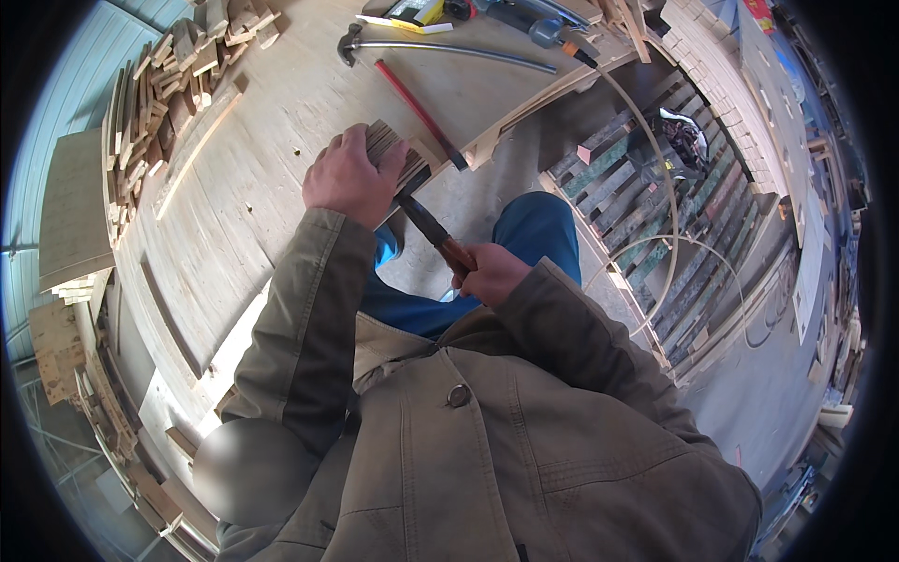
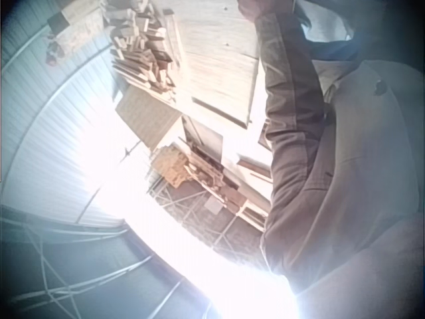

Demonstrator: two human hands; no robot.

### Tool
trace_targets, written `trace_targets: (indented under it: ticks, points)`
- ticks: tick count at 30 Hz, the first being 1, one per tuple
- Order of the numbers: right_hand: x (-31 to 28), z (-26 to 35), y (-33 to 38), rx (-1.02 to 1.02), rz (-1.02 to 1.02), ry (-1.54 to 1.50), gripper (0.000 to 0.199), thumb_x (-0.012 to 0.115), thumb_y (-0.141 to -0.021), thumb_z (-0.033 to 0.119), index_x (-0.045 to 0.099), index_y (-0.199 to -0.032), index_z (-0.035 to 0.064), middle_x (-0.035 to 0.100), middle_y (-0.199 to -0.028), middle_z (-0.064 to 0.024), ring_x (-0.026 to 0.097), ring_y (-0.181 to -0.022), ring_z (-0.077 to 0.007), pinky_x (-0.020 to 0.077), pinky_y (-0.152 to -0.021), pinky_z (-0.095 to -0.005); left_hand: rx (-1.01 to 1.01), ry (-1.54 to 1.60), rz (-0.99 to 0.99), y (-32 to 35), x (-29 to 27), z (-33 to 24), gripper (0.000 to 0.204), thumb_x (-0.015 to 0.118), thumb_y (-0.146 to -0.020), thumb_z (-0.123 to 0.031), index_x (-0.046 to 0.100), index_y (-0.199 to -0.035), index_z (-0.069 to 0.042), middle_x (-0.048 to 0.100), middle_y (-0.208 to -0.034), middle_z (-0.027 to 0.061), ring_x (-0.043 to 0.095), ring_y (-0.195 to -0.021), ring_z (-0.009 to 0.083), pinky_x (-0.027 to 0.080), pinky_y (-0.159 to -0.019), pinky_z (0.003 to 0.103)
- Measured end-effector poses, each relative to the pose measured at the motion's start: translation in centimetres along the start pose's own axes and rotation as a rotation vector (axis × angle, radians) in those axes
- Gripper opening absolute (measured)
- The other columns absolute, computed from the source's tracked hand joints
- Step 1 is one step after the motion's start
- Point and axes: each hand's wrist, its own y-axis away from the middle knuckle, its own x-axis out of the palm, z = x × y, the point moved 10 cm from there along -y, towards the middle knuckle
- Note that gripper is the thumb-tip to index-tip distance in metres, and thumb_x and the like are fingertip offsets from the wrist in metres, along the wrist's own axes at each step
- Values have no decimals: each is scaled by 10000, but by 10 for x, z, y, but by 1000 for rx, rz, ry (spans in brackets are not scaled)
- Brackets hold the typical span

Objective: The person uses pliers and a hammer to remove nails from small wooden blocks on a workbench. They repeatedly pry and tap to extract nails, then place the blocks aside.

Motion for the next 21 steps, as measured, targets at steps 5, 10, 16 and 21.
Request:
trace_targets:
  ticks: [5,10,16,21]
  points:
    - [-8,5,5,0,-45,69,299,667,-843,124,714,-1110,0,718,-928,-252,705,-901,-422,532,-802,-481,18,13,-11,-1,0,-1,647,658,-951,-591,646,-1298,-45,708,-1224,204,675,-1144,413,535,-974,522]
    - [-13,15,11,4,-76,128,323,647,-828,113,702,-1123,-4,713,-942,-258,694,-932,-446,526,-824,-503,2,-10,5,0,-2,-2,634,658,-960,-576,647,-1302,-42,709,-1237,207,677,-1150,410,538,-976,512]
    - [-20,23,20,10,-171,210,305,643,-823,113,695,-1103,3,715,-953,-253,687,-950,-453,528,-839,-513,-17,-23,32,1,-3,-3,628,654,-971,-565,646,-1316,-41,707,-1258,208,676,-1166,409,537,-985,507]
    - [-21,23,20,-35,-197,167,320,652,-820,120,699,-1114,3,716,-945,-252,695,-953,-439,537,-838,-493,-7,-10,7,0,-3,-3,640,651,-957,-596,644,-1288,-48,710,-1220,200,680,-1144,407,538,-972,525]
